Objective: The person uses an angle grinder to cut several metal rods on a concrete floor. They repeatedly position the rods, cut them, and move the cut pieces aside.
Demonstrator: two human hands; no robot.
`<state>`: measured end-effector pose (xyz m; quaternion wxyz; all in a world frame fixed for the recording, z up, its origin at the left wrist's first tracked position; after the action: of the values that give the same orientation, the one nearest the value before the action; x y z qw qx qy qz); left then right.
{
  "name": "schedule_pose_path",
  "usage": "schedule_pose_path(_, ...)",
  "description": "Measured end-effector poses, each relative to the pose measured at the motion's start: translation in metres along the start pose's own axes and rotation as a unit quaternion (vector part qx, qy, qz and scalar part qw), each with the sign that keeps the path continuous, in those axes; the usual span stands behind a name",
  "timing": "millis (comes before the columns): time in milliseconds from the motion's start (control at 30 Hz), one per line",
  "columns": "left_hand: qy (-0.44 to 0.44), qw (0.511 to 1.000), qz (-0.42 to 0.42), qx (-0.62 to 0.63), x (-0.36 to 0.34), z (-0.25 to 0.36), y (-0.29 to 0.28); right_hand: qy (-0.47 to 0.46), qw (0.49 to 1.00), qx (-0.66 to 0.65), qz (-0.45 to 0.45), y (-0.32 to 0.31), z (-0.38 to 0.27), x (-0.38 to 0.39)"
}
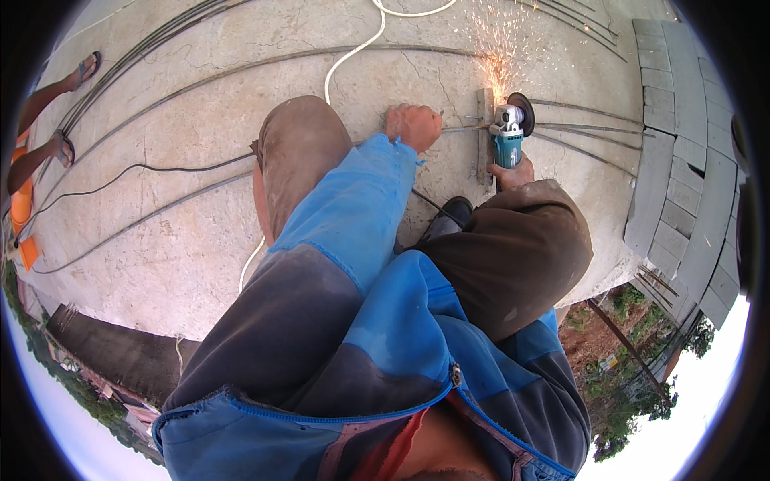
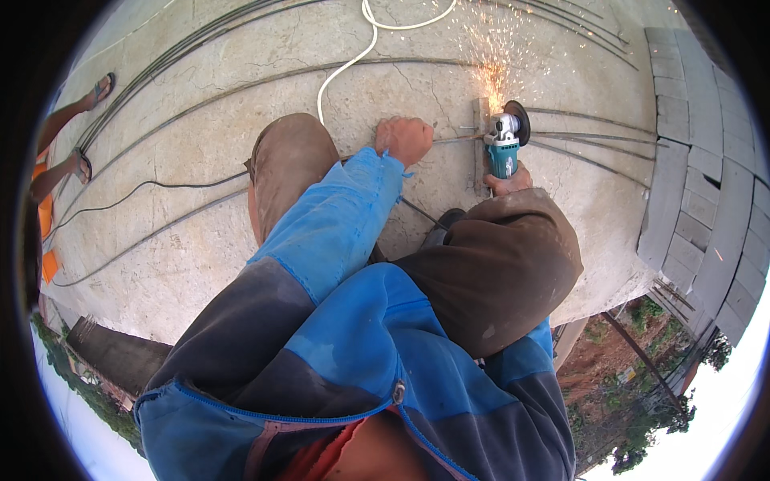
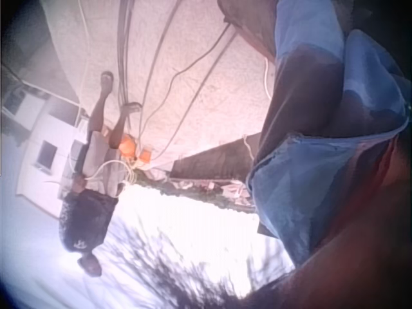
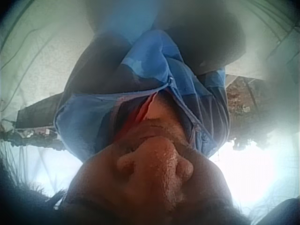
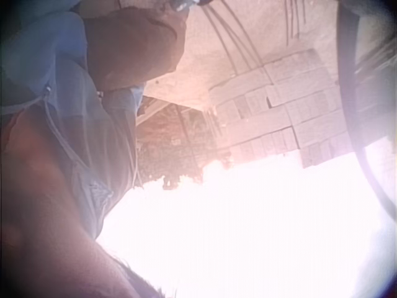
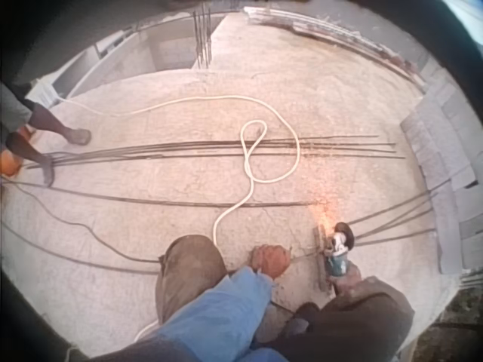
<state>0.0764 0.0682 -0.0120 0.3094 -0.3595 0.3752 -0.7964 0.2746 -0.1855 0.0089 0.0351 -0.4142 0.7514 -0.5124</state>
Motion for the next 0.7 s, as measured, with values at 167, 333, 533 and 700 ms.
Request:
schedule_pose_path(167,0.007,1.000,0.002,0.002,0.000,0.002,0.001,0.003,1.000,-0.010,0.005,0.002,0.007,0.000)
schedule_pose_path(333,0.001,1.000,-0.002,-0.003,-0.001,-0.002,0.001,0.001,1.000,-0.011,-0.003,0.005,0.005,-0.002)
schedule_pose_path(533,-0.009,1.000,-0.017,-0.008,-0.001,-0.001,0.002,-0.004,1.000,-0.013,-0.002,0.004,0.005,-0.001)
schedule_pose_path(700,-0.003,1.000,0.021,0.002,-0.001,-0.003,0.002,0.003,1.000,0.011,0.000,-0.002,-0.006,0.002)
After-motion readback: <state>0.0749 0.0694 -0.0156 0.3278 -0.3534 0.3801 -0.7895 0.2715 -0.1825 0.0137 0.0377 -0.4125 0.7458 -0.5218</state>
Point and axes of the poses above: each hand's wrist, its own x-axis away from the middle knuckle, its own y-axis out of the palm, z = x × y, the point moved 10 cm from there along -x, towards the middle knuckle, and after that the axes turned 13 degrees about -y, right-handed, at the moved point
